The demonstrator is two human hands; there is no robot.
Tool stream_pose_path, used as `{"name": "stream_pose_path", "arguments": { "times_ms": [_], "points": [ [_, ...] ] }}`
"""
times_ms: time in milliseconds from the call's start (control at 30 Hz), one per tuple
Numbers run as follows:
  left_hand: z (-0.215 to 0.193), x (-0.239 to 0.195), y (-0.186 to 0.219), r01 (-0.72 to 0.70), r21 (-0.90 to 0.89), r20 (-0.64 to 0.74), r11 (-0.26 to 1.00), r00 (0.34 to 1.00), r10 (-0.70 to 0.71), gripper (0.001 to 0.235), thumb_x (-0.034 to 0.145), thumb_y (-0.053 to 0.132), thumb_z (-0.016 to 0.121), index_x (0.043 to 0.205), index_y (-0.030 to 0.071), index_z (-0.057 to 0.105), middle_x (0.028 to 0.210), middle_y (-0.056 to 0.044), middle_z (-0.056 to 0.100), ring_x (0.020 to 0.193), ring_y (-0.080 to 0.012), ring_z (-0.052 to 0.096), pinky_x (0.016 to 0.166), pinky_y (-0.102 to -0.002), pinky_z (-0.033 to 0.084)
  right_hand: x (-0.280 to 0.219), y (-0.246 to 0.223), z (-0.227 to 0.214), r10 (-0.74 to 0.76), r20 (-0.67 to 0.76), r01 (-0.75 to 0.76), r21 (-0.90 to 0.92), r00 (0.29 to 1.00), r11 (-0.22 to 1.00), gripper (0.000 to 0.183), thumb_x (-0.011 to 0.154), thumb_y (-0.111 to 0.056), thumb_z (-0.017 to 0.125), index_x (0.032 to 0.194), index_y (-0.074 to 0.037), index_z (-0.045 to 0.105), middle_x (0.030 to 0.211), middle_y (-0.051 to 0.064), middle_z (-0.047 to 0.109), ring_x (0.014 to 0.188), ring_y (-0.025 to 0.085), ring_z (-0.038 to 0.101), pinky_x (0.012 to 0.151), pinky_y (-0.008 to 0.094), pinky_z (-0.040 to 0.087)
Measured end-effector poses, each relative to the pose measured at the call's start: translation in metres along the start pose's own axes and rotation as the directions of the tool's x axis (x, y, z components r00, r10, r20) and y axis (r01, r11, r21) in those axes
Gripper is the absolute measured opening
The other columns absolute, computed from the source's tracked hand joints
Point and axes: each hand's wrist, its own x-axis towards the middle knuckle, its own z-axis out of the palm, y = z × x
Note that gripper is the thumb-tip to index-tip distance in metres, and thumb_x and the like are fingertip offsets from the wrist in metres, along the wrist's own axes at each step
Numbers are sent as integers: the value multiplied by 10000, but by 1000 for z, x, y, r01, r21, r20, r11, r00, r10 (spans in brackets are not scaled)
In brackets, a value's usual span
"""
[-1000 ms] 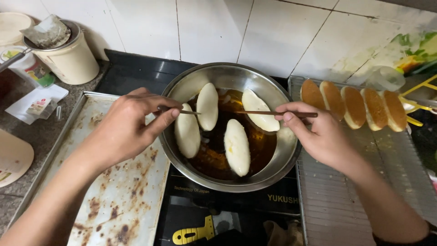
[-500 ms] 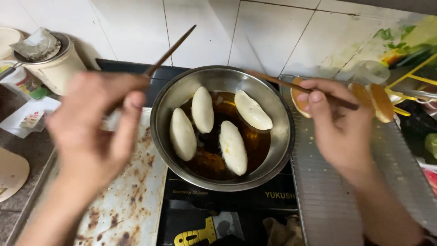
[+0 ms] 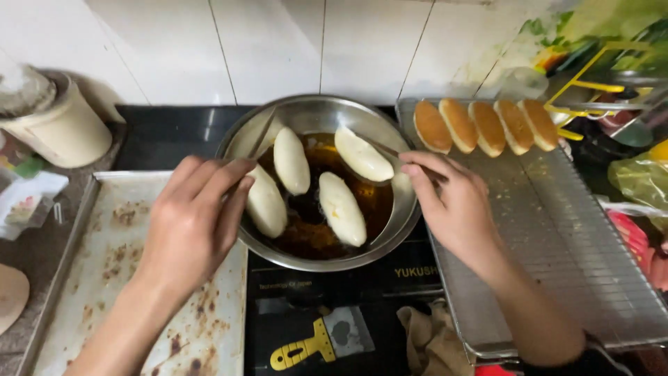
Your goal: The person dips sliced buns into a pan of oil and places them on a wire rack. They then add whole buns to the oil and uses chopsticks to submerge them. Finally, the person sprinkles shredded cheese onto a tray of prepared buns topped with ham and corn.
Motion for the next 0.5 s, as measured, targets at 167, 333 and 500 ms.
{"name": "stream_pose_path", "arguments": {
  "times_ms": [167,333,500],
  "points": [
    [-8,-4,25,-14,72,-179,997,983,27,210,1184,-17,696,1336,-142,772,1158,-261,792,1051,-373,689,923,-457,580,-25,-13,-37,-2,-167,27,147,986,989,278,1196,-141,593,1383,-37,769,1245,108,804,1165,231,786,1013,348,597],
    [25,-14,89,112,32,-64,993,992,-110,364,1153,63,699,1481,-93,731,1066,-215,708,958,-381,605,907,-499,526,-94,30,-68,41,-62,-38,52,997,998,355,1186,-253,553,1452,-117,745,1313,68,798,1172,258,785,1001,389,564],
    [99,-34,207,14,-24,-11,1000,1000,-14,429,1103,87,707,1507,-44,654,1365,-215,743,1135,-417,664,1057,-476,571,-194,69,-113,45,-117,-45,2,992,999,410,1180,-224,534,1518,-58,696,1330,109,762,1229,284,742,1100,400,523]
  ]
}}
